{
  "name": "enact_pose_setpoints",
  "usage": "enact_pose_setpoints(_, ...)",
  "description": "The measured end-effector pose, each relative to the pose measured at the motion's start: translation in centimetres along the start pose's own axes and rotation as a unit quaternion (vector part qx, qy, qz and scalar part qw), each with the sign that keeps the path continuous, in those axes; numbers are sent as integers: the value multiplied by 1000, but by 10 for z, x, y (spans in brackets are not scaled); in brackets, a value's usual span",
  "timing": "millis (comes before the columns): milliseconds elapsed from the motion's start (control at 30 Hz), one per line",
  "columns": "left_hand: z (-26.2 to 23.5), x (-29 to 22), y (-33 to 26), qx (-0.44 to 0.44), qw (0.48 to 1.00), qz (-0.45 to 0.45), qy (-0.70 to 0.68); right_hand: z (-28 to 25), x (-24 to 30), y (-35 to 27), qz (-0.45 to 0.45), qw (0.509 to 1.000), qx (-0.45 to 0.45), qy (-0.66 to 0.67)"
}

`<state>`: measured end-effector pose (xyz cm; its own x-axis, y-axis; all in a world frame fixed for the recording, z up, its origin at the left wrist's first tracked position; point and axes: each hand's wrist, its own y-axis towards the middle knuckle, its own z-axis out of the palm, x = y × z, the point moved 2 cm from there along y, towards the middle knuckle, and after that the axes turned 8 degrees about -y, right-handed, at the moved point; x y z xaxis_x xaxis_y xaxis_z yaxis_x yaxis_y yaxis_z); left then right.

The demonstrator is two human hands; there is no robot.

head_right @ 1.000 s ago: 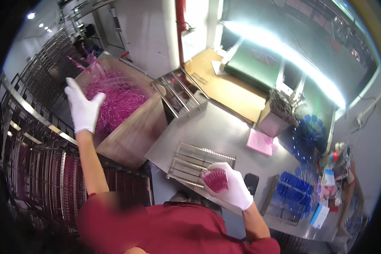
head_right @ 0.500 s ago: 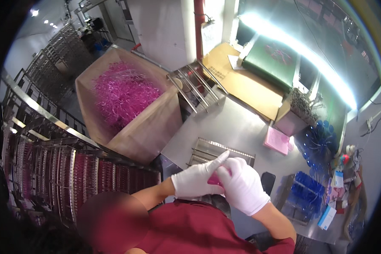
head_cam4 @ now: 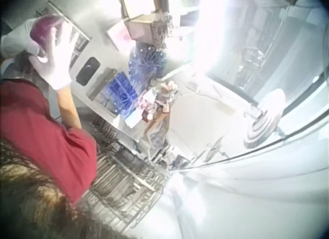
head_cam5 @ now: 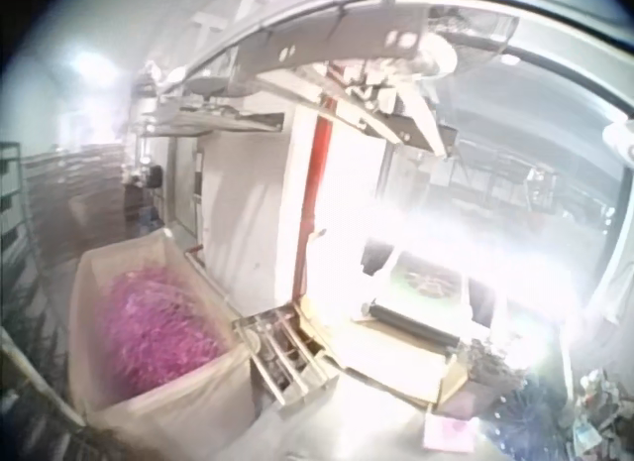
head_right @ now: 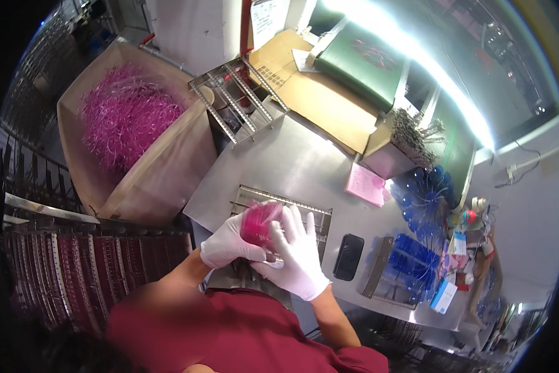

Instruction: The person assembles decorative flower-like items by inserting pink and blue plastic strands into metal racks on a stainless steel table. They repeatedly pick up strands, arrange them into the racks, and place completed units on the table or nearby shelves.

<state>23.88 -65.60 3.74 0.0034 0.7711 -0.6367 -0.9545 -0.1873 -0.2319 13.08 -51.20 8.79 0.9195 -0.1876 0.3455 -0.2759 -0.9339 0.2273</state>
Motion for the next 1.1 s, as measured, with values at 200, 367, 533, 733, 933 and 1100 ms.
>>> enact_pose_setpoints(200, -15, 2, 2, -66, 998, 7, 8, 38, -19, 2, -66, 995, -63, 34)
enact_pose_setpoints(367, -31, 5, 7, -88, 996, 28, 5, 36, -22, 17, -94, 995, 1, 40)
enact_pose_setpoints(533, -19, 1, 7, -26, 997, 67, 12, 42, -28, 26, -105, 990, 16, 98)
enact_pose_setpoints(733, -20, 0, 16, -34, 995, 64, 70, 43, -37, 36, -154, 967, -19, 200)
enact_pose_setpoints(933, -26, 16, 12, -34, 997, 26, -67, 60, -34, 11, 13, 946, 23, 324)
enact_pose_setpoints(1100, -77, 38, 6, -70, 983, 28, -168, 91, -68, 14, 153, 729, 13, 667)
